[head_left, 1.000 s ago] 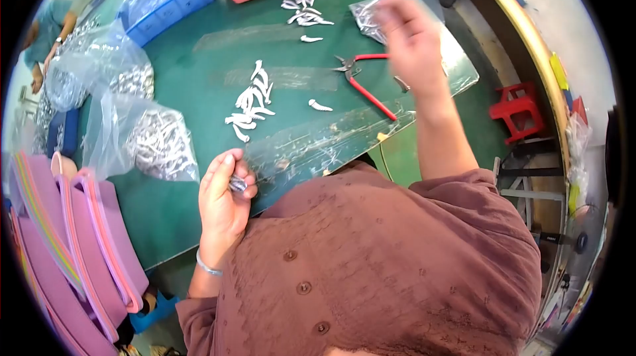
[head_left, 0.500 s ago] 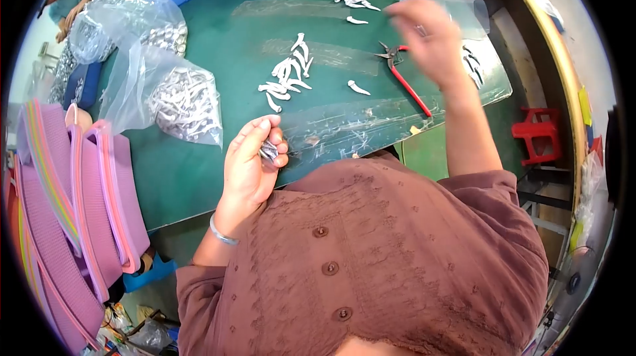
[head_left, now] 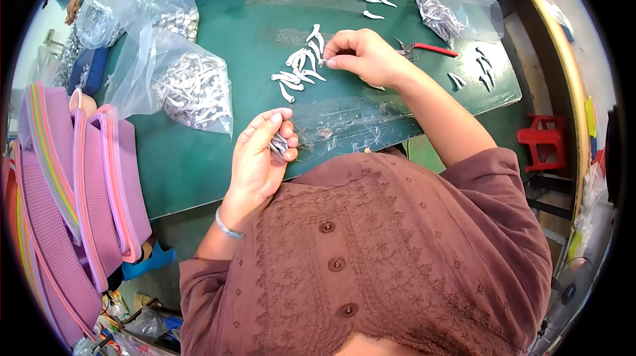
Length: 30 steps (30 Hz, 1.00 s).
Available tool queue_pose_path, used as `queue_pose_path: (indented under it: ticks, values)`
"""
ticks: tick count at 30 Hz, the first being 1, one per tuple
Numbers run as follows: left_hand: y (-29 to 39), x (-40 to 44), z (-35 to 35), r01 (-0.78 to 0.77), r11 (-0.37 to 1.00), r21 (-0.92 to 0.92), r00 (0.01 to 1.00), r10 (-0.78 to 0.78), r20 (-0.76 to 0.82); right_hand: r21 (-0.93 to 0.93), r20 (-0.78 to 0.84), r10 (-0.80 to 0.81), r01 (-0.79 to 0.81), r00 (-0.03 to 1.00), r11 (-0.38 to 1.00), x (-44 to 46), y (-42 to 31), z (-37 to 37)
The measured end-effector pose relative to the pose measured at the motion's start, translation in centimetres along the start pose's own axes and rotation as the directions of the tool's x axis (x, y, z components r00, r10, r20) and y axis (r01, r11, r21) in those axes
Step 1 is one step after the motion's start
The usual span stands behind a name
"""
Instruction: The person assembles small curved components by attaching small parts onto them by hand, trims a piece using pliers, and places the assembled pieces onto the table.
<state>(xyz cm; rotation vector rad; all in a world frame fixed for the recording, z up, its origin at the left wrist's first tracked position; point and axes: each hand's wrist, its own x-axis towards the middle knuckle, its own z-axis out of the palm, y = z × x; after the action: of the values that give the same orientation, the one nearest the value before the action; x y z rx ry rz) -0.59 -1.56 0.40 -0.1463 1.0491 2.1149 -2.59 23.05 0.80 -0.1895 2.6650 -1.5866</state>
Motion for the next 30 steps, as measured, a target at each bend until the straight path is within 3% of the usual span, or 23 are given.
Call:
queue_pose_path:
  ticks: [3, 9, 12, 18, 27, 30]
  values:
    - [-0.1, 0.2, 0.2, 0.001, 0.999, -0.034, 1.000, -0.002, -0.011, 0.167, 0.018, 0.029, -0.032, 0.999, 0.985, -1.0, -0.9, -0.2]
    - [-0.1, 0.4, 1.0, 0.012, 1.000, -0.025, 1.000, -0.012, 0.005, 0.325, 0.060, 0.102, -0.116, 0.993, 0.939, -2.4, -2.5, 0.0]
    - [0.1, 0.3, 1.5, 0.012, 1.000, -0.007, 1.000, -0.012, 0.008, 0.476, 0.065, 0.066, -0.090, 0.996, 0.875, -2.8, -3.2, 0.6]
    - [0.4, 0.1, 2.2, 0.010, 0.999, 0.036, 0.999, -0.011, 0.033, 0.607, 0.179, 0.133, -0.216, 0.975, 0.765, -3.1, -2.9, 1.7]
    - [0.4, -0.1, 2.6, 0.006, 0.999, 0.050, 0.999, -0.009, 0.049, 0.682, 0.152, 0.067, -0.154, 0.986, 0.715, -3.5, -3.0, 3.2]
    - [0.4, -0.2, 2.6, 0.009, 0.999, 0.047, 0.998, -0.012, 0.056, 0.639, 0.114, -0.046, -0.038, 0.992, 0.768, -3.4, -2.4, 3.8]
